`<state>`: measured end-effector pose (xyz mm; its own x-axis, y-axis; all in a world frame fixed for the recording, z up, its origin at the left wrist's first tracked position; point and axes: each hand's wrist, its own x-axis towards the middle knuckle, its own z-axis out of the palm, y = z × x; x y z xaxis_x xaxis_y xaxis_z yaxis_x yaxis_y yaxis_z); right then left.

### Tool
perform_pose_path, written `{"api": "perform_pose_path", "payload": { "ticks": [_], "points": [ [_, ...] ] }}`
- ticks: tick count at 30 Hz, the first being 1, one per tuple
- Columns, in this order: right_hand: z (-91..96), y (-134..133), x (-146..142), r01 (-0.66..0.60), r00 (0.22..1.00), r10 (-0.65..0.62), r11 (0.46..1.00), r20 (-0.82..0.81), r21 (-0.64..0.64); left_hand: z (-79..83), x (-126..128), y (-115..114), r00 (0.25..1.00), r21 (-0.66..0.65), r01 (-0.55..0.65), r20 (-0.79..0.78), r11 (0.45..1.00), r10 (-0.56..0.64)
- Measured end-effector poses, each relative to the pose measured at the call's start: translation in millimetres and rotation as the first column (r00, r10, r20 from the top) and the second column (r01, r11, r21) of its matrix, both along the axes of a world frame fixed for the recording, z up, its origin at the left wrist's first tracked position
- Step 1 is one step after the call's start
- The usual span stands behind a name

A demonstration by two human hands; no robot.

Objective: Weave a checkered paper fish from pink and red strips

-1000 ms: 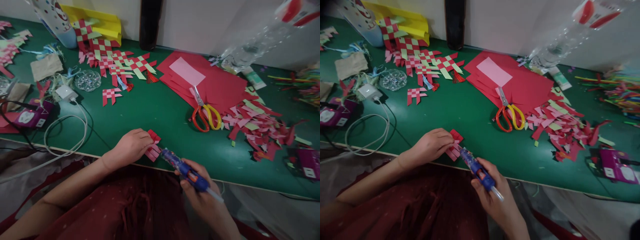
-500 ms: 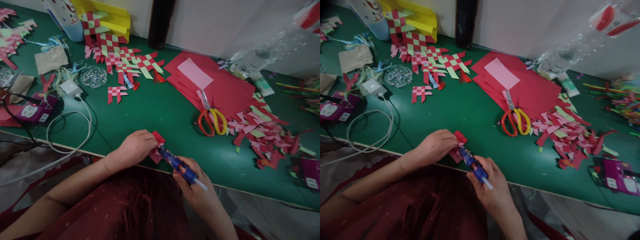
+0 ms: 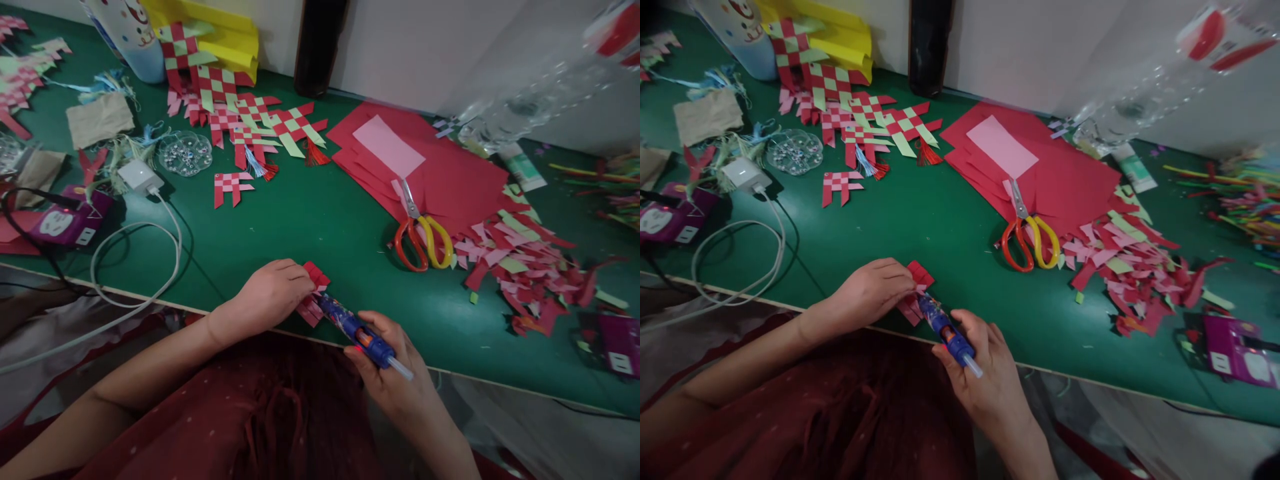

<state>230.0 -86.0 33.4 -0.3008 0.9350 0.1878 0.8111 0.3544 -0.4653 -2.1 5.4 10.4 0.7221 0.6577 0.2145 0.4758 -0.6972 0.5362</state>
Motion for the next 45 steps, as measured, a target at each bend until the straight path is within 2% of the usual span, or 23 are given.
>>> {"api": "perform_pose_path", "payload": {
  "ticks": [15, 25, 33, 37, 45],
  "points": [
    [7.0, -3.6, 5.0, -0.009, 1.0, 0.01, 0.999, 0.028, -0.044, 0.3, 0.9, 1.0, 0.999, 0.013, 0.006, -0.032, 1.0, -0.006],
    [19.4, -4.5, 3.2, -0.024, 0.993, 0.028, 0.999, 0.117, -0.035, -0.3, -0.3, 0.4, 0.999, 0.019, 0.008, -0.031, 1.0, -0.007],
    [36.0, -1.4, -4.0, -0.048, 0.965, 0.051, 0.999, 0.259, -0.021, -5.0, -1.5, -0.3, 1.0, 0.044, 0.015, 0.024, 0.999, -0.016],
    [43.7, 7.4, -10.5, -0.095, 0.945, 0.092, 0.995, 0.315, -0.007, -8.5, -1.2, -0.2, 0.998, 0.041, 0.023, 0.052, 0.999, -0.025],
    [58.1, 16.7, -25.3, -0.234, 0.851, 0.259, 0.966, 0.458, -0.112, -9.2, -2.4, 0.6, 0.998, 0.056, 0.012, 0.068, 0.998, -0.016]
  ]
}}
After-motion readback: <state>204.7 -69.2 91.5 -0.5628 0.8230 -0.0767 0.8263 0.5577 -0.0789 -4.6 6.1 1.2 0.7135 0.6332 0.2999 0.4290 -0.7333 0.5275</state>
